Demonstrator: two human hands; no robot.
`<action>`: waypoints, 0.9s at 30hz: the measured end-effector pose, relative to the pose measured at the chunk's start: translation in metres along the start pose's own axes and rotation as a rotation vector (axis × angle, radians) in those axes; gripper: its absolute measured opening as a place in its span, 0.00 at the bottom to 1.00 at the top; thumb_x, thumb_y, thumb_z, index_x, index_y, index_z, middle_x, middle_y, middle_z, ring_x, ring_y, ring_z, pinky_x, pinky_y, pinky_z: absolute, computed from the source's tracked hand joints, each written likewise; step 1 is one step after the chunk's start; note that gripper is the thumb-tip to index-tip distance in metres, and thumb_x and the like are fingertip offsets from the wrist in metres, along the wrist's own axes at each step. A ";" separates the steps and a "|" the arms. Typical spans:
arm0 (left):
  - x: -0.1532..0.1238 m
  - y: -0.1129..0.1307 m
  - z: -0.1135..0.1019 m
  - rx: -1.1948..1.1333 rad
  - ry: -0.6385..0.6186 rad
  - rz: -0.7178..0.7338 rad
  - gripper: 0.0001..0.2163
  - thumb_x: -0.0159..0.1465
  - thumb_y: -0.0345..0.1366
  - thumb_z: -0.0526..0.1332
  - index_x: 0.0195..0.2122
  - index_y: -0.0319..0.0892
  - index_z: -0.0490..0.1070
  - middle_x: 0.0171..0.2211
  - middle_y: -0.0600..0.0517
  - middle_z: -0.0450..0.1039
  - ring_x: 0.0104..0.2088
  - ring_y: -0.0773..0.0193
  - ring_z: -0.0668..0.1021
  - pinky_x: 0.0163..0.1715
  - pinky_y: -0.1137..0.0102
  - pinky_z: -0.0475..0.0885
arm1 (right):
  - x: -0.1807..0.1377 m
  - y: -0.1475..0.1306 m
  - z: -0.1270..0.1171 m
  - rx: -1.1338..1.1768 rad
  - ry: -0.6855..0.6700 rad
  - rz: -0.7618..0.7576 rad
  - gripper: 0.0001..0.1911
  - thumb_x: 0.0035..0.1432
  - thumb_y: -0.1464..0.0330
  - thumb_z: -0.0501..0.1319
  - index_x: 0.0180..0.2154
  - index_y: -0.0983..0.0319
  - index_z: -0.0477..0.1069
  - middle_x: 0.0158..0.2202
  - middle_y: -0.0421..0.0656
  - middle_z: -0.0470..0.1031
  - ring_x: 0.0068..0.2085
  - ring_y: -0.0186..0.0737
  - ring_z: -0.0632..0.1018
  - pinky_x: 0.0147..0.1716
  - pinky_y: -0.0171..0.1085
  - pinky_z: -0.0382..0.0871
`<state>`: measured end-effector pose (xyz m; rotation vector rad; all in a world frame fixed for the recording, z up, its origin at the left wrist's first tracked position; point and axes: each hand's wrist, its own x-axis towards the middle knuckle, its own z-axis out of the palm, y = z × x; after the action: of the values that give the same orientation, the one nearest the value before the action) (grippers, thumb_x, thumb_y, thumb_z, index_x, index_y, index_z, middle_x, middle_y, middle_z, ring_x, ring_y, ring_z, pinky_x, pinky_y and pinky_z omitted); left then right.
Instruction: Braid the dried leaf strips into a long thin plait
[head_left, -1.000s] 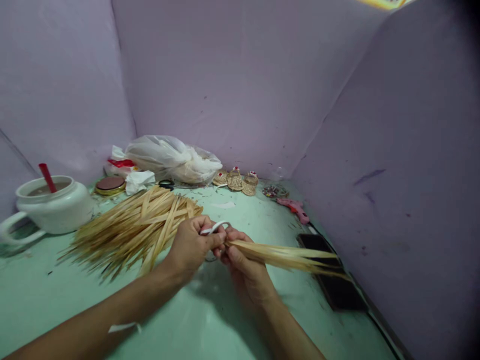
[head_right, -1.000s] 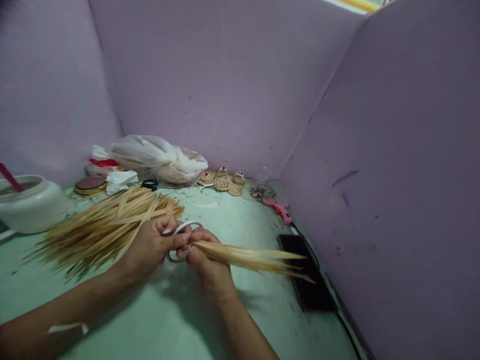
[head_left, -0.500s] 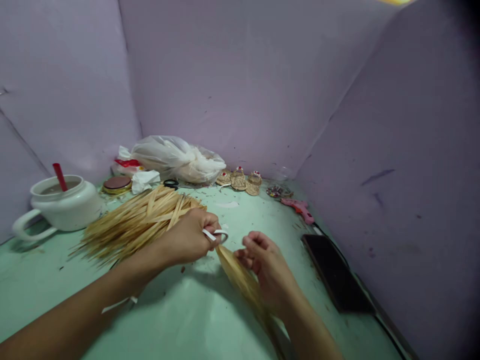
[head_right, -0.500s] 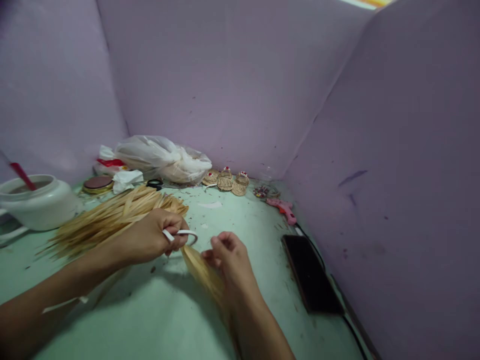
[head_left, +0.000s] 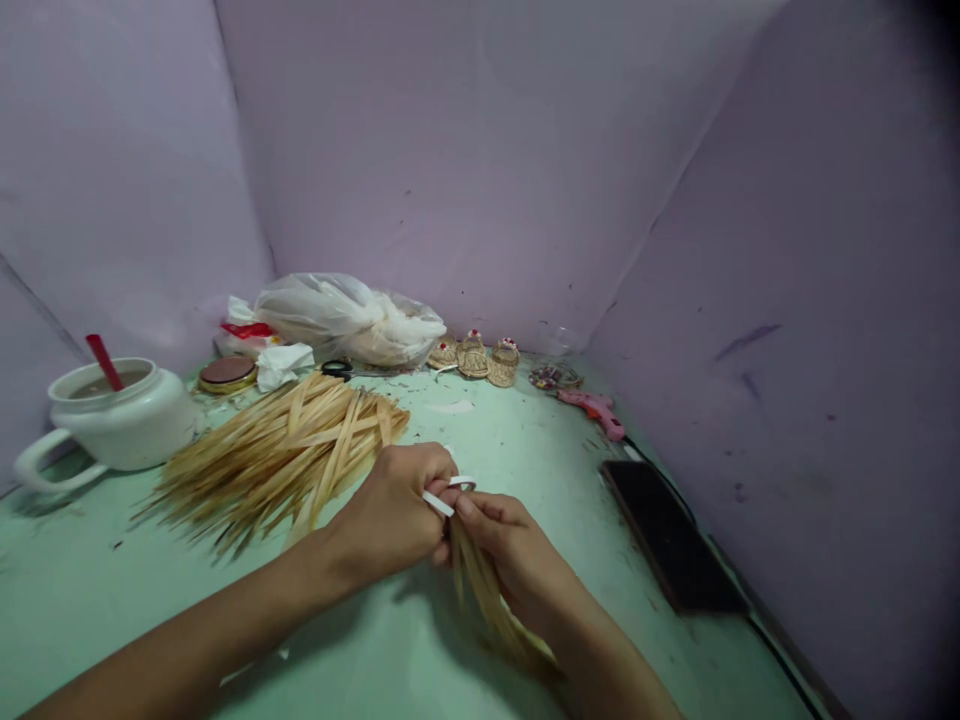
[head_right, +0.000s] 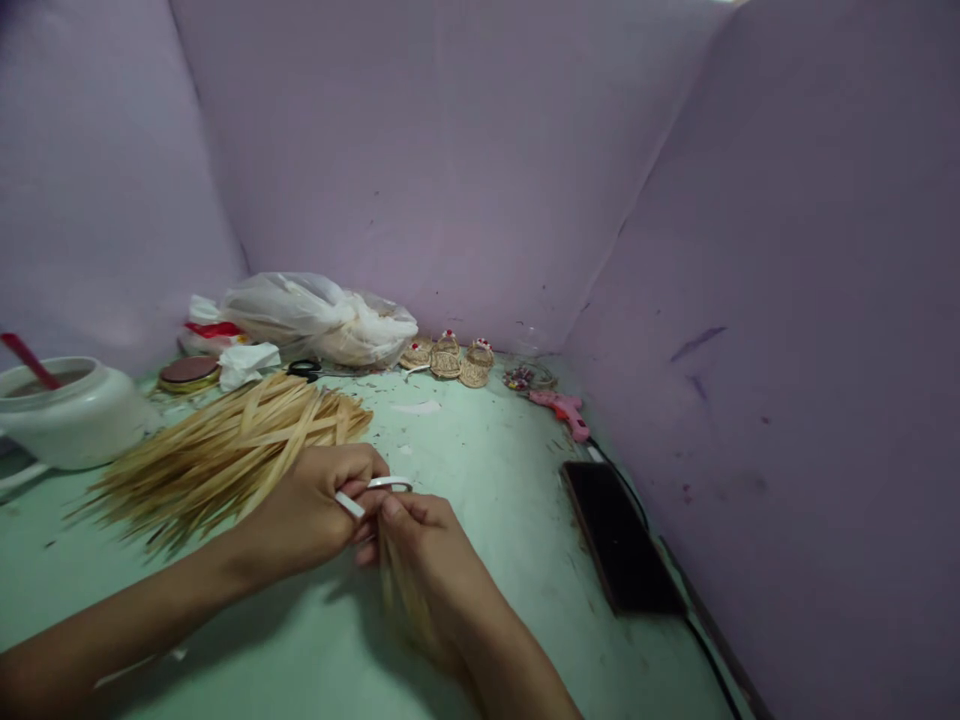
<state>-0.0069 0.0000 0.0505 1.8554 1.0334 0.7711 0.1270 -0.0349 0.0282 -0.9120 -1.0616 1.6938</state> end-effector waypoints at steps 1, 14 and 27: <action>-0.001 0.000 0.000 -0.020 -0.045 0.003 0.04 0.46 0.26 0.54 0.19 0.41 0.59 0.15 0.58 0.63 0.17 0.72 0.67 0.16 0.78 0.57 | -0.001 -0.001 -0.001 0.034 -0.020 0.053 0.15 0.49 0.60 0.59 0.26 0.67 0.72 0.22 0.42 0.68 0.22 0.29 0.67 0.25 0.31 0.61; 0.020 -0.003 -0.018 -0.327 0.054 -0.289 0.13 0.47 0.36 0.61 0.21 0.42 0.52 0.17 0.58 0.64 0.14 0.76 0.59 0.13 0.77 0.51 | 0.000 -0.002 -0.011 0.038 0.068 0.064 0.13 0.46 0.62 0.61 0.23 0.66 0.65 0.15 0.32 0.54 0.15 0.22 0.49 0.14 0.28 0.41; 0.008 0.011 -0.009 -0.328 -0.089 -0.108 0.17 0.47 0.35 0.63 0.21 0.41 0.50 0.22 0.56 0.68 0.19 0.73 0.68 0.19 0.76 0.61 | -0.005 -0.005 -0.015 0.197 -0.161 0.155 0.12 0.46 0.64 0.61 0.23 0.69 0.68 0.14 0.34 0.58 0.13 0.20 0.50 0.10 0.25 0.42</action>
<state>-0.0064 0.0071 0.0649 1.5281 0.8842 0.7378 0.1433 -0.0346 0.0279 -0.7572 -0.9267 1.9892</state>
